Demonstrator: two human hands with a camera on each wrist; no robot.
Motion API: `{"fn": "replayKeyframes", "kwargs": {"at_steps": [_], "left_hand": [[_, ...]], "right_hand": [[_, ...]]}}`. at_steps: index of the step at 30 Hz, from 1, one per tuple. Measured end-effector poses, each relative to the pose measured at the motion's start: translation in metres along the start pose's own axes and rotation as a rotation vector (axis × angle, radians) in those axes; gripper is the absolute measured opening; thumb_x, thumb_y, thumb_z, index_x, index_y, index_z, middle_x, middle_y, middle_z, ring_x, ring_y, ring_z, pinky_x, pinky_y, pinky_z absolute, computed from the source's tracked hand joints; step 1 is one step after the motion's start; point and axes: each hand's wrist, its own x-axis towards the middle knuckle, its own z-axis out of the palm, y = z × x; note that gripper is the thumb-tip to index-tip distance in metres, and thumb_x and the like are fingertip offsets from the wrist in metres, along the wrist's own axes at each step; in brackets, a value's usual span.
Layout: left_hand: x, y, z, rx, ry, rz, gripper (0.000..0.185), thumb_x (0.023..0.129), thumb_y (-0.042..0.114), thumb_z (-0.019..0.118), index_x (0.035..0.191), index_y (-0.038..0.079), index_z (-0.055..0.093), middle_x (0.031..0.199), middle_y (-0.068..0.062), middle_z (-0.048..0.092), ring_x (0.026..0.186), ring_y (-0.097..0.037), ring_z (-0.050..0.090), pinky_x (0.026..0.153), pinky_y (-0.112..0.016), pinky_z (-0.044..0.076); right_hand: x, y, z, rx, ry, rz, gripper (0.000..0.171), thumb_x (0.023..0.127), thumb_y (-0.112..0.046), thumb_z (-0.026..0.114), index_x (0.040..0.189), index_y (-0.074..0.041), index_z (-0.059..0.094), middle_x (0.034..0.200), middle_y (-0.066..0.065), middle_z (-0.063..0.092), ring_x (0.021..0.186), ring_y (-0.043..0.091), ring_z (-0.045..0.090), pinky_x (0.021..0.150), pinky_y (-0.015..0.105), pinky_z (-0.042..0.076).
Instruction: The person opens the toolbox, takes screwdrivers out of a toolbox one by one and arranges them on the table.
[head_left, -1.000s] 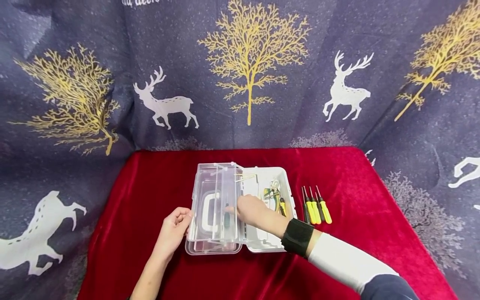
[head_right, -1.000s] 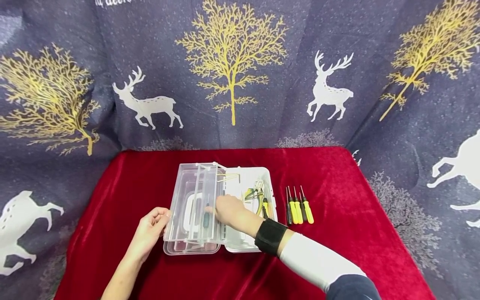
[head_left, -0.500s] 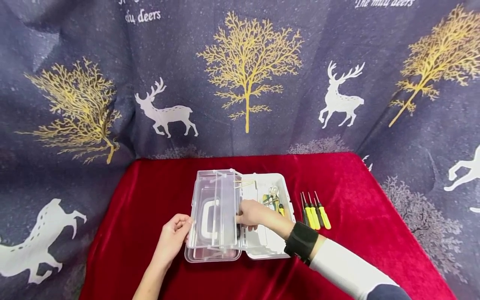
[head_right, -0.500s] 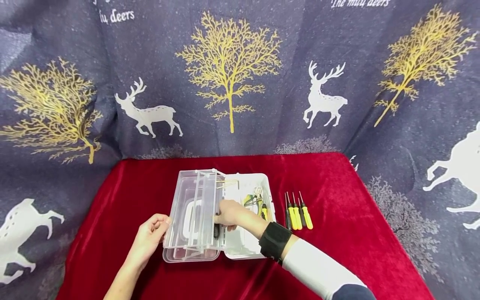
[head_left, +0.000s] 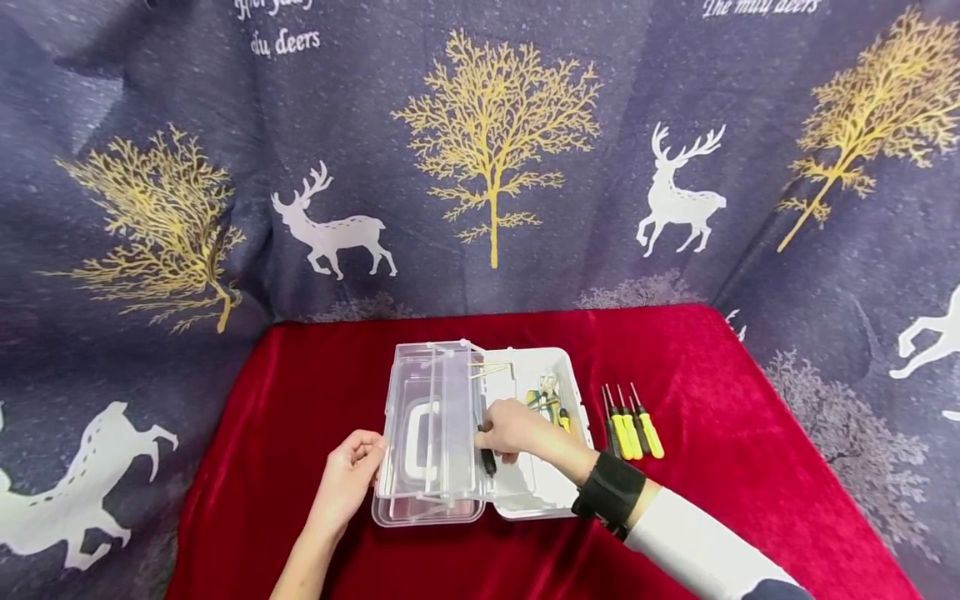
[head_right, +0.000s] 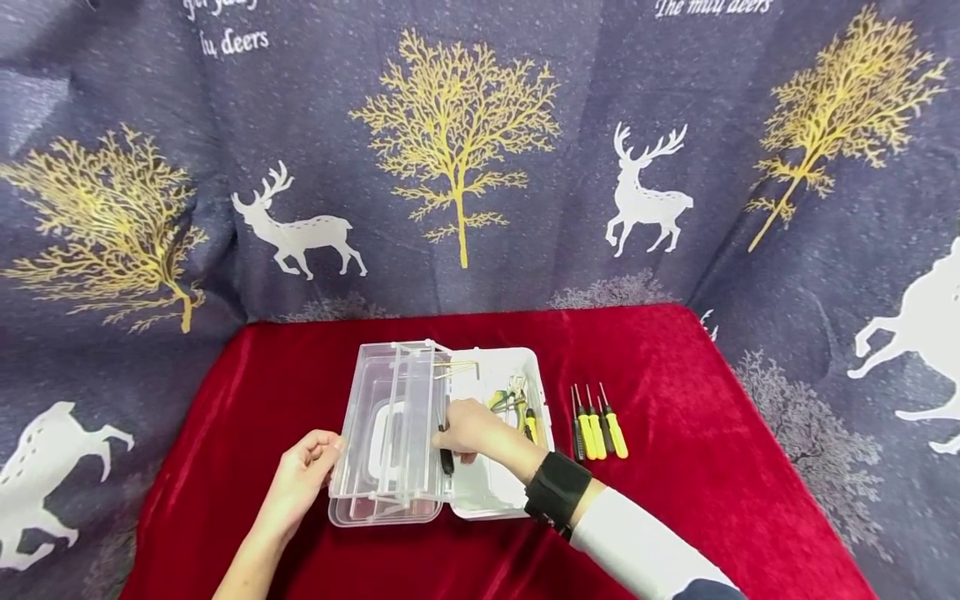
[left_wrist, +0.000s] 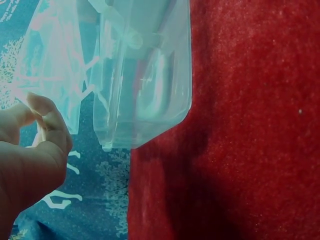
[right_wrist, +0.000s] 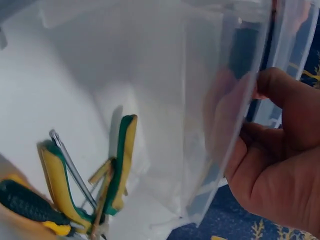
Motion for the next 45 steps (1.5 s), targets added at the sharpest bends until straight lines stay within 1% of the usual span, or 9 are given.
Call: {"fn": "replayKeyframes", "kwargs": {"at_steps": [2, 5, 7, 12, 17, 23, 30, 37, 45], "left_hand": [[-0.001, 0.000, 0.001, 0.001, 0.000, -0.003, 0.016, 0.104, 0.006, 0.062, 0.105, -0.010, 0.060, 0.075, -0.001, 0.060, 0.058, -0.007, 0.054, 0.055, -0.022, 0.049], [-0.001, -0.002, 0.001, 0.001, 0.001, -0.012, 0.016, 0.104, 0.006, 0.062, 0.105, -0.010, 0.060, 0.075, -0.002, 0.059, 0.058, -0.007, 0.054, 0.056, -0.022, 0.049], [-0.002, -0.003, 0.001, 0.006, 0.001, -0.015, 0.016, 0.104, 0.006, 0.062, 0.105, -0.009, 0.061, 0.075, -0.002, 0.059, 0.058, -0.007, 0.055, 0.056, -0.022, 0.049], [-0.001, -0.004, 0.000, 0.016, -0.002, -0.015, 0.014, 0.104, 0.006, 0.061, 0.105, -0.009, 0.061, 0.075, -0.002, 0.059, 0.058, -0.008, 0.055, 0.056, -0.023, 0.050], [0.001, -0.004, -0.001, 0.020, 0.001, -0.005, 0.016, 0.104, 0.007, 0.062, 0.105, -0.008, 0.062, 0.076, -0.002, 0.060, 0.059, -0.008, 0.055, 0.057, -0.023, 0.050], [0.000, -0.005, -0.002, 0.010, -0.002, -0.004, 0.017, 0.104, 0.009, 0.063, 0.104, -0.008, 0.062, 0.075, -0.003, 0.059, 0.058, -0.008, 0.055, 0.056, -0.023, 0.050], [0.001, -0.003, -0.002, 0.001, -0.004, 0.019, 0.016, 0.104, 0.008, 0.062, 0.104, -0.008, 0.062, 0.076, -0.002, 0.059, 0.058, -0.008, 0.054, 0.056, -0.023, 0.049], [0.000, -0.002, -0.004, 0.006, -0.005, 0.019, 0.016, 0.104, 0.007, 0.062, 0.103, -0.009, 0.061, 0.076, -0.003, 0.059, 0.057, -0.007, 0.054, 0.055, -0.023, 0.049], [0.002, -0.003, -0.003, -0.002, -0.004, 0.005, 0.016, 0.104, 0.007, 0.061, 0.104, -0.009, 0.061, 0.076, -0.002, 0.058, 0.057, -0.007, 0.054, 0.055, -0.022, 0.049]], "right_hand": [[-0.004, 0.002, -0.002, 0.025, 0.012, 0.006, 0.030, 0.089, -0.013, 0.065, 0.060, -0.009, 0.061, 0.048, -0.002, 0.058, 0.040, 0.010, 0.059, 0.049, 0.028, 0.055], [-0.010, 0.005, -0.007, 0.087, 0.034, -0.012, 0.022, 0.089, -0.010, 0.063, 0.068, -0.007, 0.059, 0.050, 0.002, 0.060, 0.041, 0.012, 0.060, 0.051, 0.036, 0.058], [-0.014, 0.008, -0.012, 0.117, 0.051, -0.032, 0.018, 0.090, -0.008, 0.061, 0.073, -0.007, 0.058, 0.050, 0.003, 0.062, 0.041, 0.013, 0.061, 0.051, 0.037, 0.058], [-0.025, 0.016, -0.028, 0.126, 0.116, -0.026, 0.012, 0.092, -0.010, 0.058, 0.080, -0.009, 0.057, 0.054, 0.002, 0.063, 0.045, 0.016, 0.064, 0.046, 0.028, 0.053], [-0.037, 0.032, -0.053, 0.130, 0.184, 0.031, 0.012, 0.093, -0.014, 0.059, 0.084, -0.007, 0.057, 0.062, 0.006, 0.065, 0.050, 0.018, 0.066, 0.048, 0.027, 0.053], [-0.053, 0.067, -0.083, 0.107, 0.288, 0.054, 0.016, 0.097, -0.015, 0.061, 0.095, 0.000, 0.066, 0.071, 0.008, 0.069, 0.051, 0.014, 0.062, 0.049, 0.030, 0.053], [-0.072, 0.126, -0.112, 0.059, 0.418, 0.107, 0.019, 0.101, -0.015, 0.063, 0.096, 0.002, 0.070, 0.062, 0.008, 0.065, 0.048, 0.017, 0.060, 0.046, 0.031, 0.052], [-0.090, 0.168, -0.103, 0.026, 0.441, 0.180, 0.019, 0.101, -0.014, 0.063, 0.093, 0.003, 0.069, 0.057, 0.002, 0.059, 0.049, 0.018, 0.058, 0.048, 0.032, 0.049], [-0.094, 0.212, -0.084, 0.004, 0.443, 0.242, 0.018, 0.100, -0.015, 0.064, 0.090, 0.000, 0.068, 0.057, 0.000, 0.057, 0.048, 0.015, 0.054, 0.047, 0.032, 0.046]]}}
